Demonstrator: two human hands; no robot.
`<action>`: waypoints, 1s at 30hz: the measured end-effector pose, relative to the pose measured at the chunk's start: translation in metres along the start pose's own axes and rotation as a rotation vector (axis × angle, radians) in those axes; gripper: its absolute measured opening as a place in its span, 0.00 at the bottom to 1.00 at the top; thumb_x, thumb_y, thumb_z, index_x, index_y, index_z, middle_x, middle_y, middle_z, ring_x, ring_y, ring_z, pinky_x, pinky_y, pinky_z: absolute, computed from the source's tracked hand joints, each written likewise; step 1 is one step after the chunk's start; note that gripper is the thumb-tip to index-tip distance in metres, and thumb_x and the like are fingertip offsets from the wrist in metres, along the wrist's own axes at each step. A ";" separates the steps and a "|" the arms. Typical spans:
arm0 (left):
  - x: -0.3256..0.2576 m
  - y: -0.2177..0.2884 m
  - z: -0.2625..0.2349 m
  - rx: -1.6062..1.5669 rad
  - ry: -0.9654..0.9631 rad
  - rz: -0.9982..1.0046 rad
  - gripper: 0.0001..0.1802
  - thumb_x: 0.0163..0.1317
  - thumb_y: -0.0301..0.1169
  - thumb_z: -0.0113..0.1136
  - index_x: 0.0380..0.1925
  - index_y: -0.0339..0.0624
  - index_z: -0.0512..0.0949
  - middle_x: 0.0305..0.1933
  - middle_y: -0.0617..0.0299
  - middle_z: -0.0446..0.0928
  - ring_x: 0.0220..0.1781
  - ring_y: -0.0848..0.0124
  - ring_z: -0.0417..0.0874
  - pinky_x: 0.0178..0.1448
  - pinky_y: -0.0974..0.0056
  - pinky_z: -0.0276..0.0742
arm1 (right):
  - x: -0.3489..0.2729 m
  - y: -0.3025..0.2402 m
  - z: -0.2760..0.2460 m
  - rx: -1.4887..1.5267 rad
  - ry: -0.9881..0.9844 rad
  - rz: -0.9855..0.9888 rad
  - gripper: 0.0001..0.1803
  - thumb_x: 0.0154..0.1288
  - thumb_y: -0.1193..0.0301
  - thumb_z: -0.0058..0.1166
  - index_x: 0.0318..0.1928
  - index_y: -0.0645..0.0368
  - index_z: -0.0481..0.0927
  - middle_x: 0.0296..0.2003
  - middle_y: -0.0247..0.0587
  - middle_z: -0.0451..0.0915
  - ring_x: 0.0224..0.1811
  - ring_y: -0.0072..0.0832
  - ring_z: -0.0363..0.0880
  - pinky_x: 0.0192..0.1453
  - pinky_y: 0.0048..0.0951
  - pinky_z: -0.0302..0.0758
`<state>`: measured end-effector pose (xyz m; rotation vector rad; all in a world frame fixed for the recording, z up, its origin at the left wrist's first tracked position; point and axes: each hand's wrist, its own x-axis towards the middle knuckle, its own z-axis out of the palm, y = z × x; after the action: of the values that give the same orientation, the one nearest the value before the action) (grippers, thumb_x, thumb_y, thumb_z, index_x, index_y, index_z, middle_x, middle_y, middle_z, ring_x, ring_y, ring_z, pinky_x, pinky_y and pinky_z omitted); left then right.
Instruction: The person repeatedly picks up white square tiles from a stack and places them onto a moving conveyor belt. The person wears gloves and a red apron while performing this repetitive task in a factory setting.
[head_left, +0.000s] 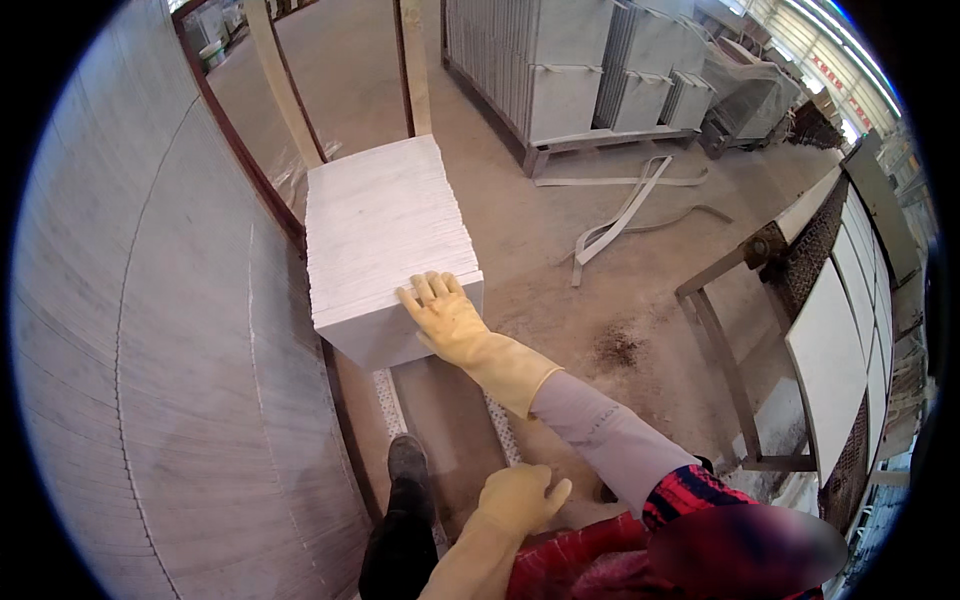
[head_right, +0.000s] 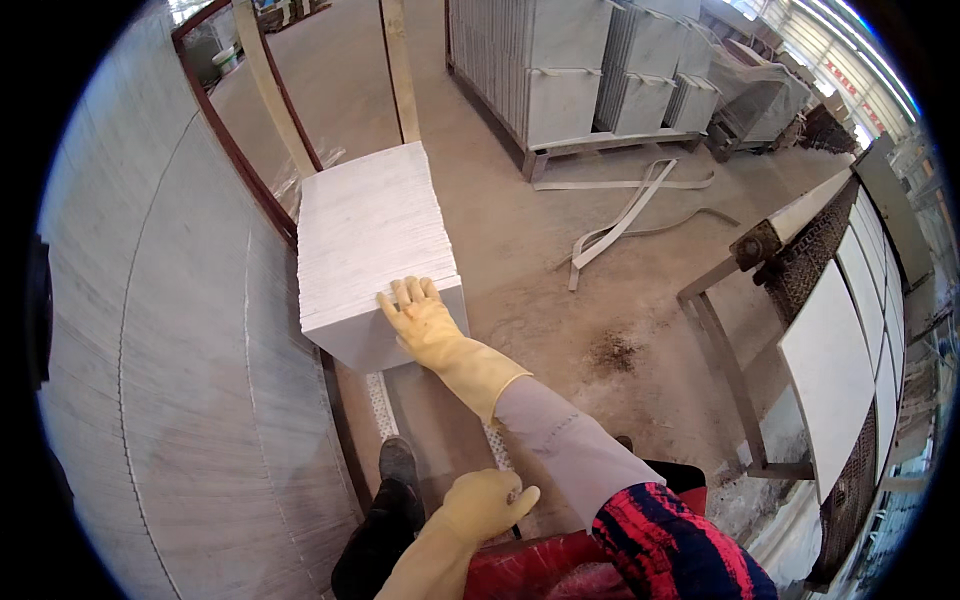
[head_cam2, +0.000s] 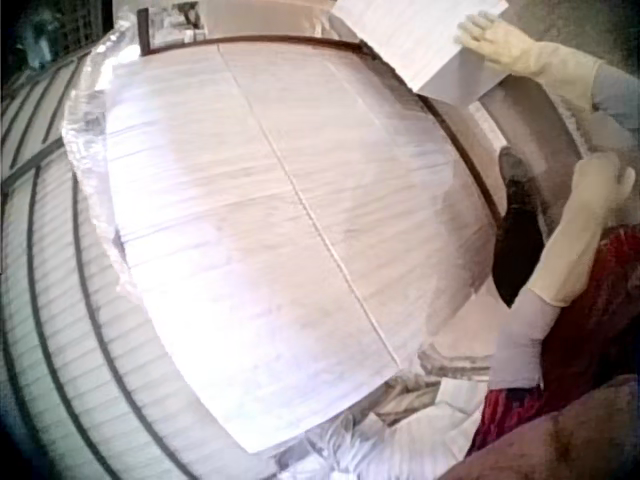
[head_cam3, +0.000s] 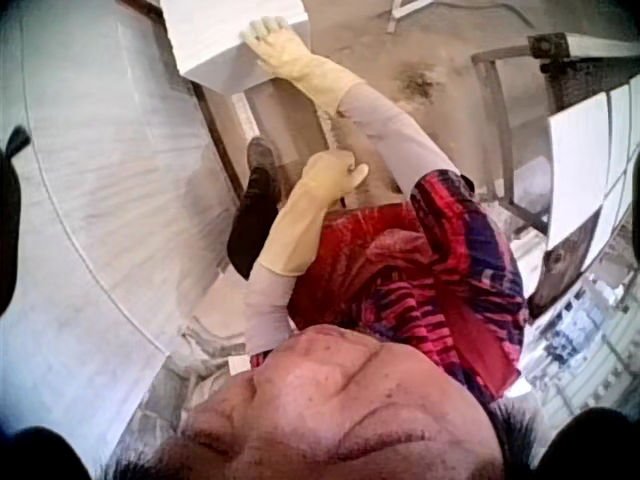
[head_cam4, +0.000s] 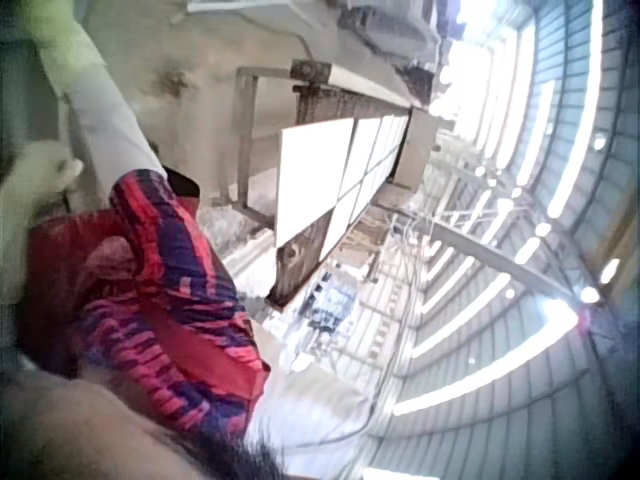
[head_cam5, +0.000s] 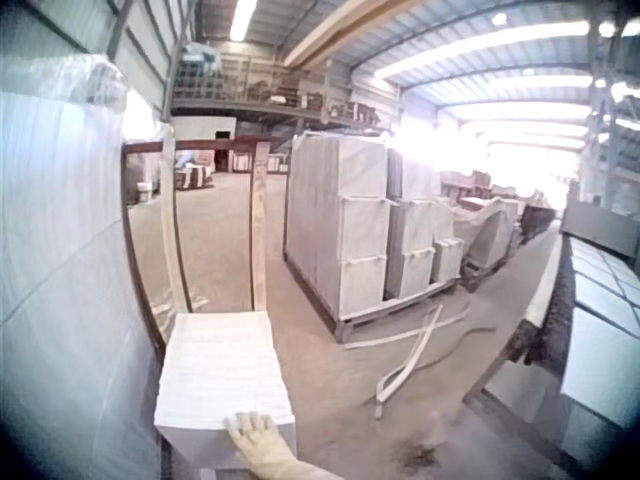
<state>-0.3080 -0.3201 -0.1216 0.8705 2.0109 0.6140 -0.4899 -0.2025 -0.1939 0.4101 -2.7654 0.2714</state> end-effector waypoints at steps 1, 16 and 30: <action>0.000 -0.002 0.007 0.013 0.030 0.017 0.24 0.58 0.51 0.50 0.25 0.40 0.78 0.29 0.49 0.79 0.36 0.50 0.80 0.42 0.51 0.74 | 0.000 -0.002 0.001 -0.009 -0.001 -0.013 0.36 0.47 0.68 0.60 0.59 0.61 0.65 0.57 0.56 0.66 0.59 0.47 0.63 0.63 0.45 0.58; 0.003 0.007 0.027 0.016 0.096 0.213 0.21 0.60 0.47 0.49 0.28 0.38 0.77 0.32 0.48 0.79 0.38 0.51 0.80 0.44 0.49 0.73 | -0.021 -0.017 -0.005 -0.203 -0.158 -0.032 0.31 0.58 0.75 0.47 0.64 0.60 0.61 0.60 0.58 0.64 0.62 0.47 0.62 0.65 0.44 0.57; 0.004 0.000 0.013 0.021 0.106 0.157 0.23 0.59 0.50 0.50 0.36 0.41 0.80 0.35 0.49 0.80 0.40 0.52 0.80 0.46 0.51 0.75 | -0.049 -0.027 0.007 -0.036 -0.769 0.088 0.10 0.54 0.72 0.53 0.37 0.54 0.84 0.39 0.42 0.83 0.43 0.38 0.82 0.44 0.39 0.77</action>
<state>-0.2992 -0.3156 -0.1307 1.0349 2.0590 0.7420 -0.4399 -0.2174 -0.2141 0.4545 -3.5389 0.0881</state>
